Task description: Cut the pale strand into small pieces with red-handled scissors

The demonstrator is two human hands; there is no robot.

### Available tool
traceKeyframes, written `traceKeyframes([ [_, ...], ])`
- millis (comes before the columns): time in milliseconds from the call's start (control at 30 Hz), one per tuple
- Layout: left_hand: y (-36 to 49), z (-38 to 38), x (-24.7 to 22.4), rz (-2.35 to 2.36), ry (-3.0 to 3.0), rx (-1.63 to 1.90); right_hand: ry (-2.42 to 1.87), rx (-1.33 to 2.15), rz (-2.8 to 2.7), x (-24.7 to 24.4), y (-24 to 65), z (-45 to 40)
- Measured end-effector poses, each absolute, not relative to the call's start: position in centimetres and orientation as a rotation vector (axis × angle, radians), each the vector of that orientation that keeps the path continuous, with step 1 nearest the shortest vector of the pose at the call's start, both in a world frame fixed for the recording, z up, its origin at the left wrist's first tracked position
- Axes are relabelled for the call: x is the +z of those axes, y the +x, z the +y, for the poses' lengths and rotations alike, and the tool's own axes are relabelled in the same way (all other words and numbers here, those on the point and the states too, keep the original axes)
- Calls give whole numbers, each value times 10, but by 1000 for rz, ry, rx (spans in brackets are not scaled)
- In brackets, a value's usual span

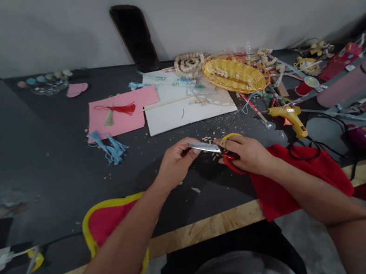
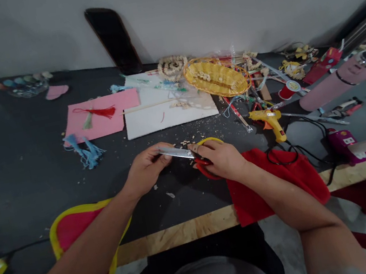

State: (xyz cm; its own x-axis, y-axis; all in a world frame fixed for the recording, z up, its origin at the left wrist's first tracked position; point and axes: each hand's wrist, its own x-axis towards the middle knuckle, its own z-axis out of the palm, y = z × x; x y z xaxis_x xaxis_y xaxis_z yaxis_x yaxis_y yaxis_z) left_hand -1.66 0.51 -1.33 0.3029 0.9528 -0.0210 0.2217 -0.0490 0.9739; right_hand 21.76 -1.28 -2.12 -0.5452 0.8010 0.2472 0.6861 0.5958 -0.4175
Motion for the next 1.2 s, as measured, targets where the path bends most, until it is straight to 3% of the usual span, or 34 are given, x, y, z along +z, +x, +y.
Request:
traceKeyframes([
  [533,-14,6,-13,1155,1360,856,-1212,211,-2434,-11,215,-14],
  [1200,-16,5,-13,1150,1440,861,-1220,444,-2435,-14,218,-15],
])
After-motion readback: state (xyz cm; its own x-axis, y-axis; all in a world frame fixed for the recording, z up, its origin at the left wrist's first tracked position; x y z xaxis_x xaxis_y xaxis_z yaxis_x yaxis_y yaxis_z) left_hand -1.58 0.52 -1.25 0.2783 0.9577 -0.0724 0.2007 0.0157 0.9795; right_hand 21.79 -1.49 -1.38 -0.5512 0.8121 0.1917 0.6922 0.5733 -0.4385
